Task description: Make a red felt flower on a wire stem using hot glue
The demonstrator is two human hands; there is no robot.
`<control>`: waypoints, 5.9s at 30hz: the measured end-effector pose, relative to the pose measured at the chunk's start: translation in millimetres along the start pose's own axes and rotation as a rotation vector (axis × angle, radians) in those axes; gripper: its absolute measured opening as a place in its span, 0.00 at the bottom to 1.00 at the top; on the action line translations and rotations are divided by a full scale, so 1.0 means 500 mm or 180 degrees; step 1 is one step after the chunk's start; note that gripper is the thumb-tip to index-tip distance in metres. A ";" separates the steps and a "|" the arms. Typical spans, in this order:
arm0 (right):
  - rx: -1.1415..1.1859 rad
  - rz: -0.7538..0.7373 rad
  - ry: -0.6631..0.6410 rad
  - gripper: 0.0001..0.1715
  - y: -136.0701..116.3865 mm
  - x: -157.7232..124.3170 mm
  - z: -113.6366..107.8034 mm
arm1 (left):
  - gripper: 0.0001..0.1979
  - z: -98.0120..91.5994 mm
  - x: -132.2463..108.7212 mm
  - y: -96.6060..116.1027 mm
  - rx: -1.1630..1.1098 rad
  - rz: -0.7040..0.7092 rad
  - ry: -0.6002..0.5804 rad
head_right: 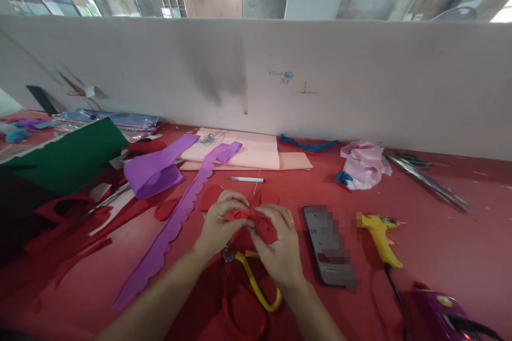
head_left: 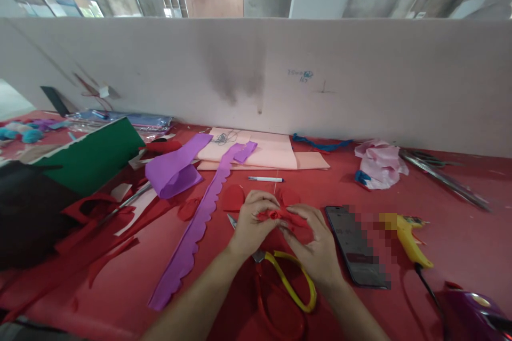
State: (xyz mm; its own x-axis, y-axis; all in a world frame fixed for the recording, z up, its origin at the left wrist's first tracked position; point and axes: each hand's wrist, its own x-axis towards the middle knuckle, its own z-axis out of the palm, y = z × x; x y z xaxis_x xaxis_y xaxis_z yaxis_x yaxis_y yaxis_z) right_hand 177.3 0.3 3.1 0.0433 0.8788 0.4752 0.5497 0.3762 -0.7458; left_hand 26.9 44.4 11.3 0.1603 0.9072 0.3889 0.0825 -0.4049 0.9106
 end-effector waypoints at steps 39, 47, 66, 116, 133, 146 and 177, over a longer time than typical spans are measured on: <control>0.0924 0.0833 -0.0188 0.05 -0.002 -0.002 0.001 | 0.03 0.002 -0.001 -0.013 -0.1261 -0.0851 -0.0354; 0.1016 0.0824 -0.0304 0.11 -0.009 -0.001 0.004 | 0.02 0.004 -0.003 -0.006 -0.0862 -0.0622 -0.0444; 0.1541 0.1307 -0.0393 0.08 -0.011 -0.002 0.004 | 0.05 -0.009 0.001 -0.008 -0.0756 -0.0626 -0.0553; 0.2033 0.1392 -0.0434 0.14 -0.010 -0.003 0.002 | 0.06 -0.022 0.009 -0.001 -0.0467 -0.0815 -0.0766; 0.1065 0.1173 -0.0062 0.08 -0.012 -0.006 0.009 | 0.05 -0.008 0.008 0.015 -0.0116 -0.0568 -0.0608; 0.1679 0.1487 -0.0135 0.07 0.006 -0.006 0.010 | 0.09 -0.009 -0.001 0.008 -0.0186 -0.0241 -0.0143; 0.2501 0.1198 -0.0475 0.02 0.005 0.001 0.010 | 0.05 -0.004 -0.003 0.026 -0.0819 -0.0498 -0.0717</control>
State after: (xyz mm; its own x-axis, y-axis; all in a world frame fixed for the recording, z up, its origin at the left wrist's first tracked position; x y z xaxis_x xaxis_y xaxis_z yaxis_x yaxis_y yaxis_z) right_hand 174.5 3.1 -1.0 -0.0338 0.9935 0.1085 -0.2139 0.0989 -0.9718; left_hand 25.8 38.0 22.8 0.3801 0.8965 0.2278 -0.1221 -0.1955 0.9731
